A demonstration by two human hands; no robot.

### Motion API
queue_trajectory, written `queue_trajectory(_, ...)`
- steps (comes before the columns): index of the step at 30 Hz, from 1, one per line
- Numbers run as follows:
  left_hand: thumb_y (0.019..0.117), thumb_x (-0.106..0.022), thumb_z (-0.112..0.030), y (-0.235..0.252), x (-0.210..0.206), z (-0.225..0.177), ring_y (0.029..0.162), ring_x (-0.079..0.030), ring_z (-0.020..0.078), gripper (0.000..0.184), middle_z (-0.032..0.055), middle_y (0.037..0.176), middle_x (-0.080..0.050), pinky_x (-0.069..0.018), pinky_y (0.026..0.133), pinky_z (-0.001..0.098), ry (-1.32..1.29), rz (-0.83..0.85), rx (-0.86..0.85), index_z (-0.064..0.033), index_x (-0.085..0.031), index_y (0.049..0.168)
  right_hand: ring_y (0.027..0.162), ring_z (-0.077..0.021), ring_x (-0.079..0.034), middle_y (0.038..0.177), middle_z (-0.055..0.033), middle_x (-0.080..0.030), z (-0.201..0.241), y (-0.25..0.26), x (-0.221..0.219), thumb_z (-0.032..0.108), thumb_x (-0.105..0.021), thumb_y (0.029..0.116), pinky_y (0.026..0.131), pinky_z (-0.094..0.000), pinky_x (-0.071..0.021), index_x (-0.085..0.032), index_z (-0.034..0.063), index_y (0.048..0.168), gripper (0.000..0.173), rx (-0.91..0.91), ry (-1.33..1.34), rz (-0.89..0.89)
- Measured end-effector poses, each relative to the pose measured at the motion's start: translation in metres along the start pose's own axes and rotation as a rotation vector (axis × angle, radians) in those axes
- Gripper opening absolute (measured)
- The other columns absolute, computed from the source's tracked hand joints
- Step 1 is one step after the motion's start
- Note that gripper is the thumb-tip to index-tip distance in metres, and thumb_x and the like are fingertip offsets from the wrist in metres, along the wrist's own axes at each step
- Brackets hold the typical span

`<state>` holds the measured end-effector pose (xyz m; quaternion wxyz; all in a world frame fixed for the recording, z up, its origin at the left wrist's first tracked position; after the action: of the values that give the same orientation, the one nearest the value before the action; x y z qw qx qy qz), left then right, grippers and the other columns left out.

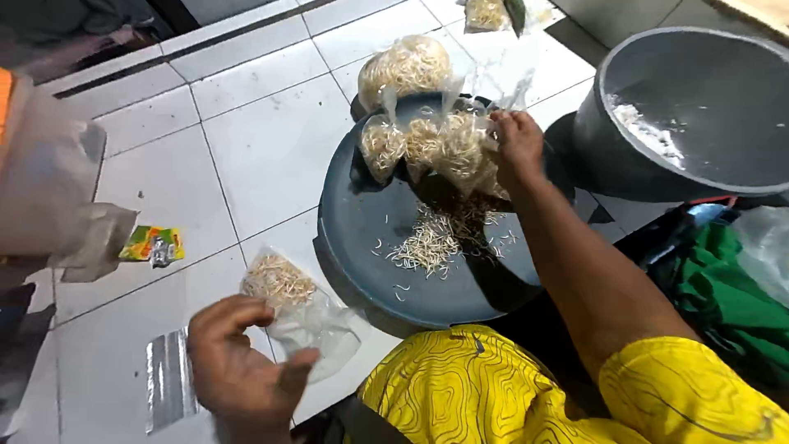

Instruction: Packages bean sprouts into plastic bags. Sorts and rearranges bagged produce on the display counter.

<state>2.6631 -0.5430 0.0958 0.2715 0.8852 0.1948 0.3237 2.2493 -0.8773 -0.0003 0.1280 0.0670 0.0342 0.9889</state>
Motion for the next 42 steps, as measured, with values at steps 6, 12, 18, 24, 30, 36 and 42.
queue_trajectory(6, 0.0819, -0.078, -0.061, -0.093, -0.029, -0.015, 0.155, -0.017, 0.0409, 0.034, 0.0091, 0.162, -0.036, -0.0199, 0.123, 0.0634, 0.393, 0.200, -0.009, -0.0371, -0.070, 0.105, 0.102, -0.0291, -0.068, 0.112, -0.0157, -0.072, 0.006, 0.009, -0.004, 0.032, -0.061, 0.1001, 0.093, -0.0536, -0.0530, -0.071, 0.0064, 0.119, 0.033, 0.075, -0.579, 0.088)
queue_trajectory(12, 0.0997, -0.052, -0.055, -0.110, -0.029, 0.038, 0.149, -0.029, 0.0499, 0.048, 0.0176, 0.160, -0.042, -0.0260, 0.113, 0.0740, 0.723, 0.365, 0.354, -0.0249, -0.069, 0.133, 0.102, -0.0275, -0.066, 0.116, -0.0213, -0.065, 0.056, -0.053, -0.029, 0.034, -0.049, 0.1046, 0.092, -0.0414, -0.0548, -0.061, -0.0022, 0.128, 0.045, 0.387, -0.673, -0.012)
queue_trajectory(18, 0.1020, -0.059, -0.019, -0.087, 0.000, 0.042, 0.110, -0.067, 0.0340, 0.026, 0.0212, 0.114, -0.070, -0.0527, 0.098, 0.0470, 0.546, 0.000, 0.332, 0.0005, -0.074, 0.111, 0.109, -0.0334, -0.065, 0.110, -0.0150, -0.070, -0.012, -0.140, -0.023, 0.032, -0.053, 0.1050, 0.097, -0.0531, -0.0530, -0.072, 0.0073, 0.111, 0.032, 0.516, -0.925, 0.236)
queue_trajectory(24, 0.0987, -0.065, -0.018, -0.077, -0.001, 0.055, 0.095, -0.069, 0.0265, 0.023, 0.0221, 0.104, -0.069, -0.0576, 0.084, 0.0366, 0.467, -0.054, 0.326, 0.0039, -0.073, 0.103, 0.141, -0.0480, -0.042, 0.155, -0.0267, -0.042, -0.079, -0.127, 0.011, 0.063, -0.047, 0.1004, 0.110, -0.0692, -0.0369, -0.039, 0.0098, 0.157, 0.078, 0.184, -1.151, 0.265)
queue_trajectory(30, 0.0980, -0.065, -0.016, -0.073, 0.006, 0.059, 0.098, -0.069, 0.0251, 0.022, 0.0212, 0.103, -0.070, -0.0571, 0.087, 0.0352, 0.460, -0.088, 0.292, 0.0034, -0.074, 0.103, 0.158, -0.0428, -0.011, 0.169, -0.0262, -0.016, -0.082, -0.180, -0.029, 0.073, -0.035, 0.0983, 0.125, -0.0662, -0.0145, -0.020, -0.0015, 0.162, 0.099, 0.406, -1.128, 0.572)
queue_trajectory(36, 0.0991, -0.064, -0.013, -0.070, 0.012, 0.062, 0.097, -0.068, 0.0253, 0.021, 0.0218, 0.101, -0.069, -0.0564, 0.086, 0.0346, 0.452, -0.148, 0.299, 0.0056, -0.072, 0.098, 0.158, -0.0419, -0.007, 0.170, -0.0229, -0.014, -0.078, -0.190, -0.045, 0.084, -0.030, 0.0920, 0.123, -0.0698, -0.0131, -0.021, 0.0053, 0.164, 0.107, 0.572, -1.104, 0.649)
queue_trajectory(42, 0.0972, -0.068, -0.013, -0.065, 0.024, 0.062, 0.085, -0.064, 0.0178, 0.020, 0.0175, 0.096, -0.063, -0.0552, 0.074, 0.0268, 0.441, -0.236, 0.318, 0.0057, -0.069, 0.091, 0.159, -0.0401, -0.008, 0.170, -0.0194, -0.019, -0.066, -0.216, -0.096, 0.092, -0.030, 0.0847, 0.123, -0.0709, -0.0117, -0.030, 0.0108, 0.163, 0.113, 0.699, -1.042, 0.799)
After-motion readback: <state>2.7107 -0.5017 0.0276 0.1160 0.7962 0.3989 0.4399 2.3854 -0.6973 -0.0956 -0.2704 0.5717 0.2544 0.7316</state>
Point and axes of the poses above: each hand's wrist, its own y-axis towards the middle knuckle, its own x-axis out of the back of the hand, z = x × y, the point moved 9 cm from there along y, towards the middle knuckle
